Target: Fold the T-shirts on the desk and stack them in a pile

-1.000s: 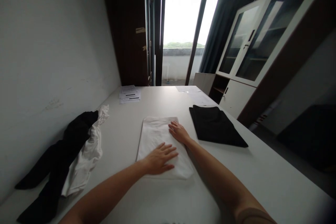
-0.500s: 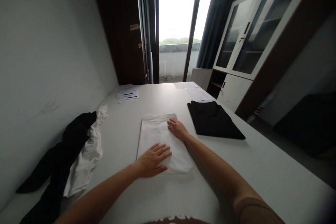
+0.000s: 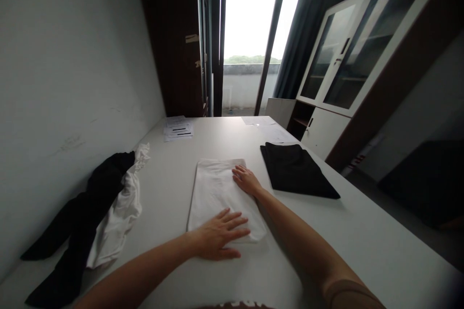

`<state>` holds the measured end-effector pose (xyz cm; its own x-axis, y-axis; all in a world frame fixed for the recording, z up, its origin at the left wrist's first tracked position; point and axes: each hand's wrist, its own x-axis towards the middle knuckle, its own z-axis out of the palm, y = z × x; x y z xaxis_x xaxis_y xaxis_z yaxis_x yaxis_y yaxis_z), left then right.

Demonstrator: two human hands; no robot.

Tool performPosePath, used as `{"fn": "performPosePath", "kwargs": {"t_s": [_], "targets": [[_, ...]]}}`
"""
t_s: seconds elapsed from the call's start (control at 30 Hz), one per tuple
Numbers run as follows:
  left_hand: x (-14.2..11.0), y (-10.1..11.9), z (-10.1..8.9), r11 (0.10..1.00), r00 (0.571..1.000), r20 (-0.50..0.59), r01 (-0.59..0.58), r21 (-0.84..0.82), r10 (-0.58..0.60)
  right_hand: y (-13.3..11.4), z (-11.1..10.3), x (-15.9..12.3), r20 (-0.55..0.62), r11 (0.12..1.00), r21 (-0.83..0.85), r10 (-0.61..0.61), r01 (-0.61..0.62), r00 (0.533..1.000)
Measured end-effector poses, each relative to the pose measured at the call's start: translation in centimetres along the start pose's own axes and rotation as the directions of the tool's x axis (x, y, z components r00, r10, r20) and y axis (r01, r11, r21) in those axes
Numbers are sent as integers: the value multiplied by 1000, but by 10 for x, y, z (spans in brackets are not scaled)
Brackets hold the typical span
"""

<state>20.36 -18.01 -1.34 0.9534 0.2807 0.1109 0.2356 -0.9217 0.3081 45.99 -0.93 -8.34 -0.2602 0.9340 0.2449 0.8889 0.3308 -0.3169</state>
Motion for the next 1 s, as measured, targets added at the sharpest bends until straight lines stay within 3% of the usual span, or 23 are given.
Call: {"fn": "performPosePath", "kwargs": {"t_s": [0.13,0.27,0.37,0.6,0.83,1.0], "targets": [[-7,-32,0,977,971,-118,211,34,-206,1,0,0,-3,1000,0,-15,15,1000],[-17,-82,5,868,862,-194,490,79,-469,1,0,0,-6,1000,-3,-25,25,1000],[-23,-110,7,794,793,-191,601,92,-579,1,0,1,-4,1000,0,-23,23,1000],[-29,-127,10,701,702,-225,706,98,-675,1,-1,1,1,1000,15,-12,12,1000],[-36,-143,9,572,573,-260,816,86,-778,-1,-3,0,20,1000,3,-5,5,1000],[-41,-152,10,567,555,-328,821,67,-764,-1,-3,1,23,1000,-15,2,-1,1000]]}}
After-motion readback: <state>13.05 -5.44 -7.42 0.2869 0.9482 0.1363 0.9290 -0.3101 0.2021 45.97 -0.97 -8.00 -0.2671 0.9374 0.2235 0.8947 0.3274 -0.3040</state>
